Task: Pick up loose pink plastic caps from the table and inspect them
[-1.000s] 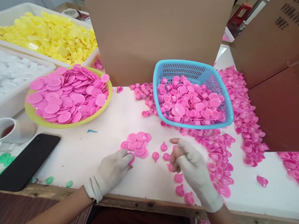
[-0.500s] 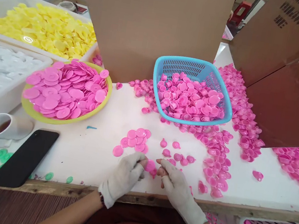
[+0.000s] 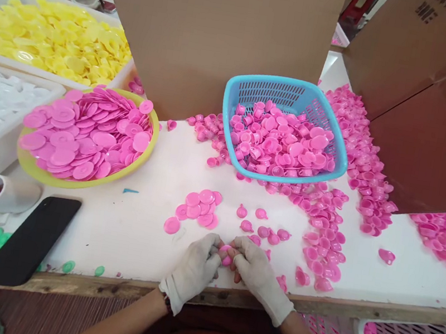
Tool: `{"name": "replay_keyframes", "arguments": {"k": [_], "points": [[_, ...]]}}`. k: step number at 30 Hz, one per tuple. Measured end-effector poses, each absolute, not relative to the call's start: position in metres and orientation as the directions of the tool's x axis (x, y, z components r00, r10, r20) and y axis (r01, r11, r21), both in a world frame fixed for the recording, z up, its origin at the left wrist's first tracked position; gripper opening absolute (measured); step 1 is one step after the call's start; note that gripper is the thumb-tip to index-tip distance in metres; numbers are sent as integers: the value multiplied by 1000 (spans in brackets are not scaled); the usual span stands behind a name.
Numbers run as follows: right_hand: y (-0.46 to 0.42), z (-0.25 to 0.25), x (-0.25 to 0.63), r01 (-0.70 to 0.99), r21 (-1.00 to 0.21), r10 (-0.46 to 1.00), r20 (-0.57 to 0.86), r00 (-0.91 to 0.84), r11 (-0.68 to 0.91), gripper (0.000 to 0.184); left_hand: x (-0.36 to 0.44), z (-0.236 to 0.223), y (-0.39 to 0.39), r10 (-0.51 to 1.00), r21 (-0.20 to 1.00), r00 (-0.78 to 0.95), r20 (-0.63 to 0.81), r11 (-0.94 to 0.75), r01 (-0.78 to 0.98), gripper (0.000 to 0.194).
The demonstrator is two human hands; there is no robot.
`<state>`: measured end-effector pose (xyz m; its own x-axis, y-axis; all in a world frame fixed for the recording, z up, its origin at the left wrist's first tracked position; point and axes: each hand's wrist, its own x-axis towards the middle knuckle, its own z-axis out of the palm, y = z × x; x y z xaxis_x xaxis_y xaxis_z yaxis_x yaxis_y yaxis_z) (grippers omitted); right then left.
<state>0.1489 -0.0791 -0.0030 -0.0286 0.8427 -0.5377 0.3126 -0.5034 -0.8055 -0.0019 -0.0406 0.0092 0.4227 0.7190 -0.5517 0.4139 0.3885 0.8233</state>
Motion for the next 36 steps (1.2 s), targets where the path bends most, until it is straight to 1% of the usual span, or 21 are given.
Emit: {"name": "replay_keyframes", "arguments": {"k": [2, 3, 5, 8, 10, 15, 17, 20, 23, 25, 28, 34, 36], "points": [[-79, -2, 150, 244, -794, 805, -588, -78, -557, 8, 0, 7, -41, 607, 750, 442, -661, 547, 371, 10], [-78, 0, 152, 215, -789, 790, -605, -102, -576, 7, 1, 6, -41, 565, 719, 449, -692, 595, 358, 8], [-77, 2, 153, 174, -781, 772, -622, -130, -600, 6, 1, 3, -40, 524, 684, 452, -722, 641, 348, 7], [-77, 1, 155, 155, -759, 748, -650, -134, -632, 6, 0, -1, -37, 510, 675, 459, -727, 655, 341, 6], [-77, -1, 154, 143, -746, 734, -666, -132, -651, 5, 0, -4, -35, 512, 681, 465, -722, 645, 348, 5], [-75, -2, 153, 131, -723, 712, -690, -130, -678, 6, 1, -9, -32, 503, 681, 467, -727, 612, 401, 8], [-73, 1, 153, 132, -712, 697, -702, -144, -690, 5, 1, -9, -31, 513, 697, 475, -715, 584, 417, 6], [-70, 4, 155, 88, -682, 659, -727, -192, -726, 4, -1, -7, -31, 535, 735, 507, -676, 547, 401, 4], [-69, 3, 155, 55, -688, 666, -716, -209, -723, 8, -5, -4, -31, 550, 775, 548, -630, 490, 399, 9], [-69, 2, 153, 52, -691, 669, -714, -206, -721, 10, -6, -3, -30, 563, 786, 549, -618, 431, 443, 13], [-66, 3, 151, 93, -675, 653, -734, -186, -732, 10, -5, -3, -29, 585, 767, 507, -633, 387, 511, 19], [-60, 1, 151, 184, -704, 675, -710, -200, -686, 11, 6, 7, -27, 549, 741, 504, -666, 412, 530, 19], [-60, -1, 153, 196, -715, 680, -699, -224, -671, 9, 5, 13, -29, 579, 770, 523, -625, 350, 533, 19]]}}
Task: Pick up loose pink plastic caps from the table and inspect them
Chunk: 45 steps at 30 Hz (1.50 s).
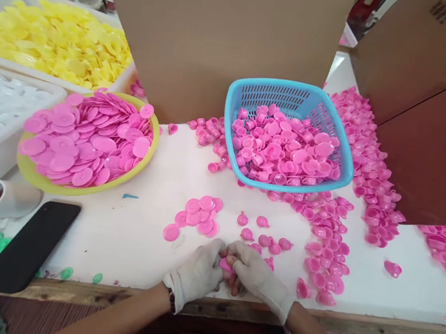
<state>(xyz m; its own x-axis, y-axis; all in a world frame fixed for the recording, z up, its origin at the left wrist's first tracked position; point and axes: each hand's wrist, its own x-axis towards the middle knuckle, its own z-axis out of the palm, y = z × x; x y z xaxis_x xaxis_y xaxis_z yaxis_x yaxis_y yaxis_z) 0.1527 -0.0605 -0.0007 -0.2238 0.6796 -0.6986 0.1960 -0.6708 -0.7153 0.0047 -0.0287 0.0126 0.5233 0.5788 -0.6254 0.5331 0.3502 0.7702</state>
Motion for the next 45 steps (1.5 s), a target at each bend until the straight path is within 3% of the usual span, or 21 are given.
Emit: {"name": "replay_keyframes", "arguments": {"k": [4, 6, 9, 11, 13, 15, 17, 20, 24, 28, 30, 33, 36, 39, 43, 45], "points": [[-53, 16, 164, 297, -750, 696, -660, -282, -591, 3, -19, 20, -32, 766, 798, 505, -398, 18, 602, 11], [-42, 36, 175, 239, -806, 773, -589, -235, -541, 8, -41, 20, -28, 863, 704, 410, -295, -94, 704, 14], [-22, 63, 195, 33, -945, 945, -324, 31, -325, 27, -78, 18, -13, 953, 512, 250, -172, -131, 849, 19], [-13, 69, 204, 138, -973, 978, -168, 121, -184, 29, -97, 14, -3, 971, 413, 198, -135, -126, 902, 23], [-9, 62, 206, 422, -904, 996, -35, 81, -66, 26, -107, 9, 3, 975, 384, 188, -119, -129, 914, 24], [-11, 45, 200, 701, -710, 998, 44, -53, 68, 24, -109, 3, 3, 976, 407, 198, -95, -144, 902, 20], [-18, 28, 189, 845, -501, 981, 49, -189, 188, 28, -108, -1, 0, 977, 450, 204, -69, -152, 880, 15], [-39, 9, 169, 891, -352, 955, 25, -297, 286, 31, -104, 0, -6, 984, 549, 165, -67, -101, 830, 12], [-70, 6, 154, 840, -395, 922, 48, -385, 371, 32, -91, 10, -17, 932, 779, 147, -333, 184, 599, 16], [-87, 20, 154, 804, -558, 976, 57, -211, 206, 33, -62, 18, -31, 765, 810, 272, -583, 523, 266, 20], [-90, 27, 155, 744, -667, 994, -47, -96, 41, 27, -43, 21, -37, 710, 786, 341, -616, 584, 204, 24], [-91, 32, 156, 606, -774, 960, -274, -58, -184, 17, -18, 27, -44, 651, 786, 475, -592, 597, 162, 20], [-95, 30, 159, 497, -811, 920, -388, -64, -308, 18, -3, 30, -48, 653, 851, 559, -511, 477, 219, 13], [-102, 27, 166, 443, -795, 859, -502, -100, -413, 21, 3, 27, -53, 673, 886, 588, -449, 250, 391, 10], [-108, 27, 172, 559, -734, 851, -517, -93, -385, 18, 7, 17, -63, 721, 793, 583, -376, -76, 605, 8], [-107, 28, 173, 605, -716, 859, -502, -99, -349, 15, 8, 13, -65, 737, 742, 569, -364, -139, 656, 7]]}}
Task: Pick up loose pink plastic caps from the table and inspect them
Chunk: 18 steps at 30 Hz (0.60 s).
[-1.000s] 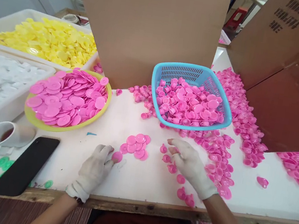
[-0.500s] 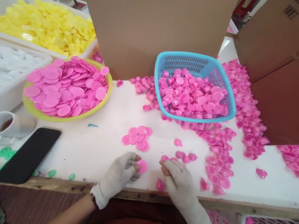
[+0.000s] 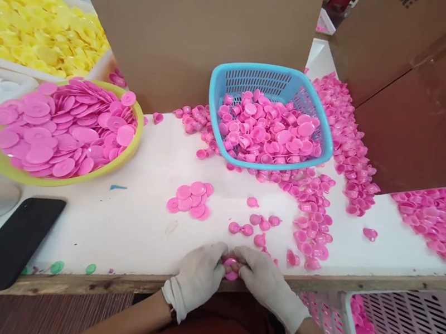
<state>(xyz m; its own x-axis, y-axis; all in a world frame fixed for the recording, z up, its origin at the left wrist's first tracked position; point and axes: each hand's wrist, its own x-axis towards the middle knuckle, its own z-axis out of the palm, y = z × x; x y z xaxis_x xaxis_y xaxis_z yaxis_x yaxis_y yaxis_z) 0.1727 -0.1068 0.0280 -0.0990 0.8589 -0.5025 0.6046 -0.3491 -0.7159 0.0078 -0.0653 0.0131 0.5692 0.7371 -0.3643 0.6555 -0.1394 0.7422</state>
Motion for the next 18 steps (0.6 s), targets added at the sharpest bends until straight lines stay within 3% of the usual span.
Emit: {"name": "replay_keyframes", "arguments": {"k": [4, 8, 18], "points": [[-104, 27, 174, 617, -722, 850, -504, -156, -314, 13, 8, 14, -62, 680, 781, 594, -430, -51, 623, 4], [-106, 21, 174, 712, -639, 847, -519, -117, -292, 10, 9, 19, -55, 625, 842, 633, -456, 73, 534, 6], [-98, 18, 172, 726, -622, 813, -562, -154, -293, 11, 16, 19, -47, 601, 768, 582, -548, 86, 634, 7]]}}
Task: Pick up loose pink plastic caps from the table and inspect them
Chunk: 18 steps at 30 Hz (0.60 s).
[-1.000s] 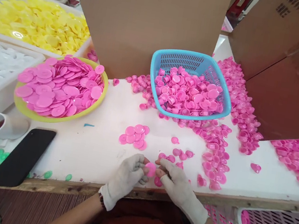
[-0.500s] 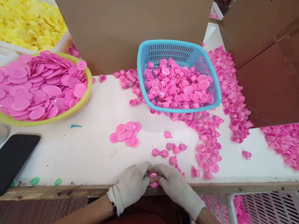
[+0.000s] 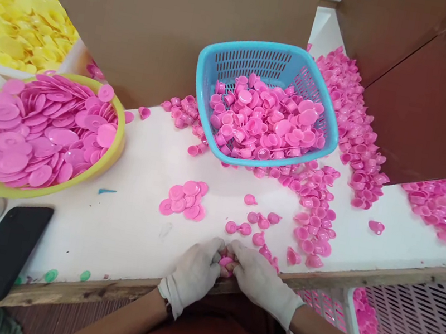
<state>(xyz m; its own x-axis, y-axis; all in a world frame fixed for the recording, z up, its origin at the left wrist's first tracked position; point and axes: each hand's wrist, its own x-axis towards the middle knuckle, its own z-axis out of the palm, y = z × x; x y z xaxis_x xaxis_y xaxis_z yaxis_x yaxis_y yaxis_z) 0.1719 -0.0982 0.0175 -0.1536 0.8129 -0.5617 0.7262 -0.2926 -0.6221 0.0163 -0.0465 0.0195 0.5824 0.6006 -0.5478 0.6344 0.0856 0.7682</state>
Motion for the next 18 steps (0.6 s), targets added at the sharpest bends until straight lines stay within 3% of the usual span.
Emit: {"name": "replay_keyframes", "arguments": {"k": [9, 18], "points": [[-96, 16, 182, 663, -686, 801, -558, -217, -299, 5, 7, 18, -52, 583, 847, 638, -503, 186, 498, 11], [-95, 12, 176, 703, -659, 821, -538, -193, -267, 12, 11, 16, -44, 581, 769, 576, -575, 142, 624, 11]]}}
